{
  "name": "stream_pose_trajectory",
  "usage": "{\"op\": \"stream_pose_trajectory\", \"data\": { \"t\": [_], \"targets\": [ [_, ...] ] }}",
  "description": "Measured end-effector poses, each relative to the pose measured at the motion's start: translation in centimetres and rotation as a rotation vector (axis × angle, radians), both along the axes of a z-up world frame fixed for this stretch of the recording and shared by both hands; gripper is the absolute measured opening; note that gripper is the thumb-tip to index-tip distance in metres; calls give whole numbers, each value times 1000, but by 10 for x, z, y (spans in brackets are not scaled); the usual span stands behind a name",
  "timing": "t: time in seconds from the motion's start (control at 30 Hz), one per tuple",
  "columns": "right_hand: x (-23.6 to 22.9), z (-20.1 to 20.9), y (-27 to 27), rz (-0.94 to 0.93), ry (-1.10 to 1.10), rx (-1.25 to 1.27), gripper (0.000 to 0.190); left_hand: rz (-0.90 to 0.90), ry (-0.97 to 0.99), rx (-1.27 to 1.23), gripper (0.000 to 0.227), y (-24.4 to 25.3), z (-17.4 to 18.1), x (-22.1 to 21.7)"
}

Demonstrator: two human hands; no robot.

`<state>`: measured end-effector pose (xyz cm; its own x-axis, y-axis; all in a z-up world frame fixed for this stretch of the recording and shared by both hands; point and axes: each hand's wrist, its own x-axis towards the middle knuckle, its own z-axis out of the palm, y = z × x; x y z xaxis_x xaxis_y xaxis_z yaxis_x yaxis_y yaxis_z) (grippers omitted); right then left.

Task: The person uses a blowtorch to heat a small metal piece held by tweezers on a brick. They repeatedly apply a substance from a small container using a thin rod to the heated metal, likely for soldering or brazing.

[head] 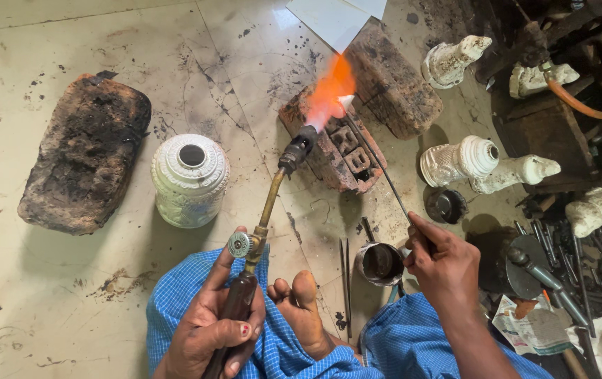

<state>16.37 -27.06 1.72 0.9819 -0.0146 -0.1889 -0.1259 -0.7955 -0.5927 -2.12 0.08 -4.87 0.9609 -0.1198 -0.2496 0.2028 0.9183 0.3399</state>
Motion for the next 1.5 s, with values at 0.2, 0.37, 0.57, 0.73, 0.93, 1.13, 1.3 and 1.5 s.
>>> {"op": "stream_pose_trajectory", "data": {
  "t": [0.2,0.37,0.57,0.73,0.93,1.13,1.3,1.5],
  "targets": [
    [-15,7,-12,-117,66,19,36,42,-43,-50,113,2,2,-2],
    [-47,-13,-36,-191,326,223,36,87,-71,-69,113,1,2,-3],
    [-88,-66,-55,-145,601,538,39,73,-2,118,112,-1,14,-7],
    [-109,-87,-43,-80,686,422,41,33,18,353,121,-6,33,-22],
    [-107,-14,-26,569,-68,-14,46,-82,35,435,131,-28,34,-31],
    [-108,70,8,841,-485,313,52,-186,239,691,115,-93,-2,-15],
    [-85,72,18,869,-294,551,40,-126,290,758,112,-123,-41,-9],
    [-89,60,34,879,-632,312,40,-85,262,765,107,-115,-50,-13]
  ]
}}
